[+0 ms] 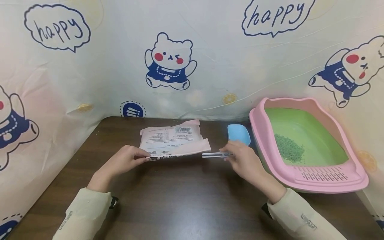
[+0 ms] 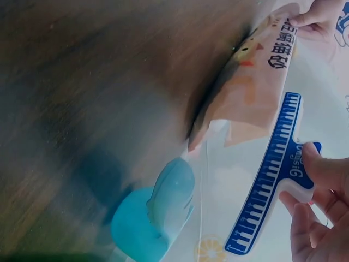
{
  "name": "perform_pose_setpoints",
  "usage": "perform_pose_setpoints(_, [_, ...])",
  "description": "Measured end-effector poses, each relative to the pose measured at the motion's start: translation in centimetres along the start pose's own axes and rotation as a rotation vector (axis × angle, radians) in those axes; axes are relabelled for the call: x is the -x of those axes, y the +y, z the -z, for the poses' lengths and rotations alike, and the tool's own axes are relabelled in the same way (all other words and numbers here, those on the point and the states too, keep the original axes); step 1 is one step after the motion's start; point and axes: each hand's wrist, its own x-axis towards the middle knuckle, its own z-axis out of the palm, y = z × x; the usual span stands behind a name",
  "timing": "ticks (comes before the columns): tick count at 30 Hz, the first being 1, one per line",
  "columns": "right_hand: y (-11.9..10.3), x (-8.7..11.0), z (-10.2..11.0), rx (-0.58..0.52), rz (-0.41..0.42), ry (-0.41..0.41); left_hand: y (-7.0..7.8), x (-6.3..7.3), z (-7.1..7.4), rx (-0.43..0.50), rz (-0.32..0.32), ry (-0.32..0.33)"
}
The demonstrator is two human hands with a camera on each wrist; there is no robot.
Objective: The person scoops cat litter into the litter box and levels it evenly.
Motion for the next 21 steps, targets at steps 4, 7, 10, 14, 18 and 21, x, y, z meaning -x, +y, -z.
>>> perform_pose_setpoints(4, [0.4,-0.1,0.0,0.034,0.021,0.058,0.0,0.0,0.0,0.006,0.004,-0.004])
perform_pose_setpoints(7, [0.6,-0.2,0.0,0.065,0.035,0.09,0.0,0.0,0.1,0.005,0.002,-0.005])
perform_pose_setpoints(10, [0.9,-0.3,-0.1,0.09,0.036,0.1,0.0,0.0,0.1,0.003,-0.004,-0.003])
perform_pose_setpoints(14, [1.2,-0.4,-0.2,0.103,0.02,0.085,-0.1,-0.2,0.2,0.006,0.0,-0.007])
perform_pose_setpoints(18, [1.2,-0.4,-0.2,0.125,0.057,0.095,-0.1,-0.2,0.2,0.007,0.017,-0.013])
perform_pose_setpoints(21, [1.4,-0.4,-0.2,0.16,0.108,0.117,-0.1,-0.1,0.1,0.006,0.018,-0.014])
